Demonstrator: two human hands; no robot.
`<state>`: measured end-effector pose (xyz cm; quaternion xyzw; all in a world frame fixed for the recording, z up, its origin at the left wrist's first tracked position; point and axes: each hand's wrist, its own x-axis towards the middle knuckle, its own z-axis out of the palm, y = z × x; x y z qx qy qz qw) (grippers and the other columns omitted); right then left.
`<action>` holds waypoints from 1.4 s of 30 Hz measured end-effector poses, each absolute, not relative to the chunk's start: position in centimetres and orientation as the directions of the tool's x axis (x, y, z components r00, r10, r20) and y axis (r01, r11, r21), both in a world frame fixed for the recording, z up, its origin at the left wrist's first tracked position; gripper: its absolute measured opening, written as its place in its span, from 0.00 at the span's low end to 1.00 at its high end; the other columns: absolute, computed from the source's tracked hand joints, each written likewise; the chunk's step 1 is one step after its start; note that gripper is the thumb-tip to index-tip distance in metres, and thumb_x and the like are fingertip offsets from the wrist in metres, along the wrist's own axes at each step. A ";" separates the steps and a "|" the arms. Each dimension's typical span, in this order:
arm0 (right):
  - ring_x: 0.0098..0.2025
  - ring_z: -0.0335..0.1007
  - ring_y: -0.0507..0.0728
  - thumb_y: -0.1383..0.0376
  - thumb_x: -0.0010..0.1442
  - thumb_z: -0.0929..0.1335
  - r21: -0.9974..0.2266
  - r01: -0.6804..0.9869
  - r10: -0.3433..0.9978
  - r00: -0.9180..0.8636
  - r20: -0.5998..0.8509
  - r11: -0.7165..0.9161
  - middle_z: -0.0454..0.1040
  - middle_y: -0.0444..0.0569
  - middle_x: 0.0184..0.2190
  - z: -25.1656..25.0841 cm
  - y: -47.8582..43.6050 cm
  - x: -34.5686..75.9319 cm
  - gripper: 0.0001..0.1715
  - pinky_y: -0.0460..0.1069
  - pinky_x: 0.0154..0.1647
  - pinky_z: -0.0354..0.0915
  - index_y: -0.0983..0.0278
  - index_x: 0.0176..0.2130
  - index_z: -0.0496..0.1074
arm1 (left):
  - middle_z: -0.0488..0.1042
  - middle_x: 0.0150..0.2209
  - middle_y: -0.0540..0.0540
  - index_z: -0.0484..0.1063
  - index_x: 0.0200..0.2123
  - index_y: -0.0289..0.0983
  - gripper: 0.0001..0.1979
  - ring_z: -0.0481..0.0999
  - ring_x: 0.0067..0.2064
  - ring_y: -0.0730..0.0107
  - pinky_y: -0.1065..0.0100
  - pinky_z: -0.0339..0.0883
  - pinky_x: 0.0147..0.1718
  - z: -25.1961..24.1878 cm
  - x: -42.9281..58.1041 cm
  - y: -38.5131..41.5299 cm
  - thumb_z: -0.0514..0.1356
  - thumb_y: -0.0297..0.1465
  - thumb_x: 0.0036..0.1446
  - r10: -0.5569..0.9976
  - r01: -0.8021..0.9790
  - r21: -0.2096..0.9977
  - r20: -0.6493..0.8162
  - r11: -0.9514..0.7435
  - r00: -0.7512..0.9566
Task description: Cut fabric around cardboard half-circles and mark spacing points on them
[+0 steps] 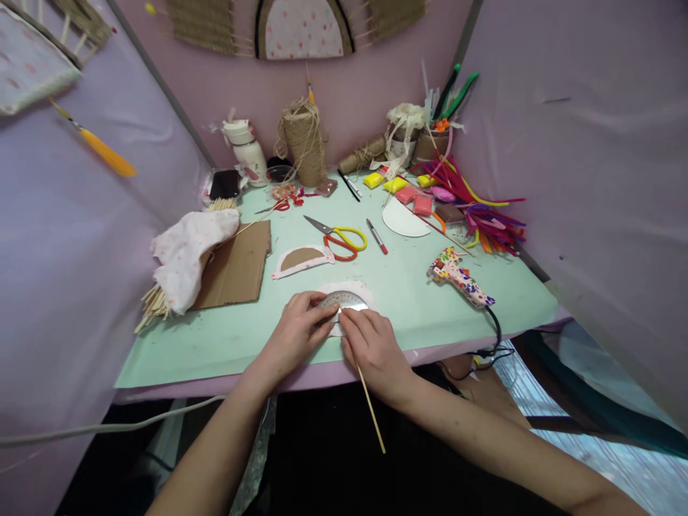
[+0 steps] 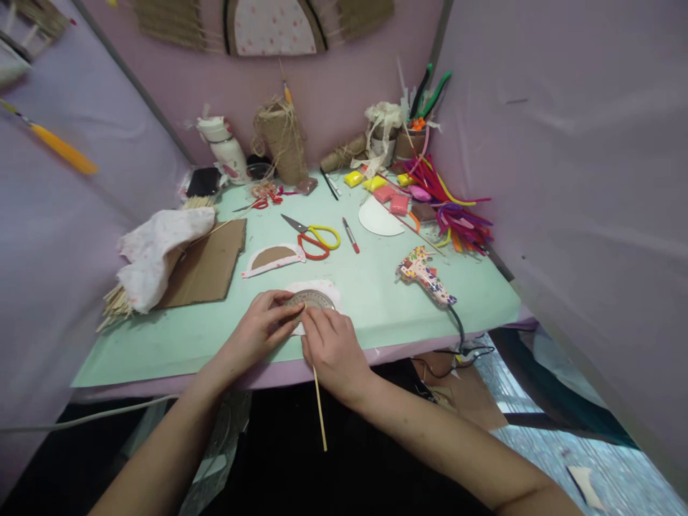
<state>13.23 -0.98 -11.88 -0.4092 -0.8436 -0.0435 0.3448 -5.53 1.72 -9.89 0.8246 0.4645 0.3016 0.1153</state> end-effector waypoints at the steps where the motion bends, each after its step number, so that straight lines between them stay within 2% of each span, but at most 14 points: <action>1: 0.51 0.68 0.64 0.70 0.65 0.63 -0.205 0.722 0.658 -0.427 0.621 0.661 0.75 0.61 0.51 -11.9 -1.0 13.2 0.20 0.58 0.47 0.68 0.70 0.55 0.71 | 0.72 0.47 0.41 0.76 0.48 0.42 0.13 0.71 0.50 0.59 0.53 0.69 0.50 -9.9 -5.5 1.7 0.61 0.28 0.59 0.837 0.696 0.474 0.388 -0.540 0.386; 7: 0.49 0.68 0.65 0.70 0.64 0.64 -0.164 0.730 0.633 -0.431 0.643 0.663 0.75 0.62 0.50 -12.0 -1.0 13.1 0.19 0.59 0.45 0.69 0.74 0.53 0.71 | 0.71 0.48 0.42 0.77 0.47 0.42 0.12 0.70 0.51 0.59 0.53 0.68 0.51 -10.0 -5.5 1.6 0.61 0.28 0.60 0.848 0.713 0.466 0.373 -0.523 0.378; 25: 0.49 0.68 0.64 0.69 0.65 0.63 -0.075 0.767 0.628 -0.460 0.627 0.637 0.76 0.62 0.50 -11.7 -1.2 12.8 0.18 0.58 0.45 0.68 0.76 0.51 0.72 | 0.69 0.50 0.41 0.75 0.47 0.42 0.11 0.69 0.53 0.58 0.52 0.66 0.52 -10.0 -5.4 1.3 0.60 0.30 0.61 0.873 0.725 0.489 0.314 -0.486 0.374; 33: 0.48 0.68 0.64 0.69 0.65 0.63 -0.065 0.769 0.632 -0.470 0.617 0.636 0.76 0.62 0.50 -11.6 -1.2 12.8 0.18 0.57 0.45 0.66 0.76 0.51 0.72 | 0.69 0.50 0.40 0.72 0.52 0.40 0.15 0.68 0.53 0.58 0.52 0.65 0.52 -9.2 -5.2 1.2 0.58 0.29 0.63 0.885 0.742 0.484 0.260 -0.465 0.385; 42: 0.50 0.67 0.64 0.70 0.65 0.64 -0.084 0.768 0.644 -0.466 0.607 0.635 0.76 0.61 0.50 -11.7 -1.3 12.8 0.18 0.57 0.47 0.65 0.75 0.52 0.72 | 0.68 0.50 0.40 0.73 0.54 0.42 0.16 0.66 0.53 0.57 0.53 0.65 0.52 -9.9 -5.4 1.2 0.58 0.29 0.63 0.852 0.747 0.414 0.320 -0.520 0.415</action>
